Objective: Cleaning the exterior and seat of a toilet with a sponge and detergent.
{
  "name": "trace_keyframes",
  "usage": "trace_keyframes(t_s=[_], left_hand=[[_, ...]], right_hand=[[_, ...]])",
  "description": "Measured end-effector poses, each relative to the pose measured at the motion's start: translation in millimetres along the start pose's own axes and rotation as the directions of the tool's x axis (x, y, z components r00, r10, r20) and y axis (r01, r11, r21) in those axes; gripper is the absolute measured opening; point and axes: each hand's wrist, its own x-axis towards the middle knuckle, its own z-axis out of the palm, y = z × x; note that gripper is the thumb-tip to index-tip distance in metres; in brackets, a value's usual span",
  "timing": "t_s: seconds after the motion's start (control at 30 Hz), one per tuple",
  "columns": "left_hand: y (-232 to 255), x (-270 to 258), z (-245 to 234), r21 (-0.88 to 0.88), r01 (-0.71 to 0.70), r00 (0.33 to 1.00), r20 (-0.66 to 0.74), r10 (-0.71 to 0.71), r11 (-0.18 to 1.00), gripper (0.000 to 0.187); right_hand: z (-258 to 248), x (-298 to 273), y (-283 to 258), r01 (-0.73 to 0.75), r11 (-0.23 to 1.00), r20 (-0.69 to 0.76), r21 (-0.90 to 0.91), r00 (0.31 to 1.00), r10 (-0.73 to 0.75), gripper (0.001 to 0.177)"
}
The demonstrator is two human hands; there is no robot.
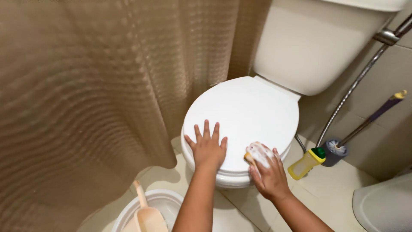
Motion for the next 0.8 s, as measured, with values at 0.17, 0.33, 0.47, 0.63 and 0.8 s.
trace_keyframes(t_s=[0.17, 0.33, 0.47, 0.63, 0.8], left_hand=[[23, -31, -8, 0.004, -0.03, 0.999, 0.029, 0.03, 1.0, 0.062], [23, -30, 7, -0.005, -0.071, 0.997, -0.039, 0.071, 0.997, 0.062], [24, -22, 7, -0.003, -0.04, 0.998, -0.055, 0.039, 0.999, 0.065], [21, -18, 3, 0.046, -0.061, 0.998, -0.032, 0.063, 0.997, 0.065], [22, -18, 5, 0.071, -0.035, 0.997, -0.067, 0.04, 0.997, 0.066]], right_hand=[[9, 45, 45, -0.318, 0.948, 0.087, -0.031, 0.944, 0.32, 0.049], [6, 39, 15, -0.447, 0.894, 0.054, -0.037, 0.892, 0.449, 0.046], [15, -11, -41, -0.219, 0.97, -0.073, 0.109, 0.971, 0.227, 0.039], [29, -15, -10, -0.09, 0.984, -0.119, 0.151, 0.987, 0.109, 0.047], [22, 49, 98, -0.675, 0.408, 0.203, 0.615, 0.636, 0.745, 0.051]])
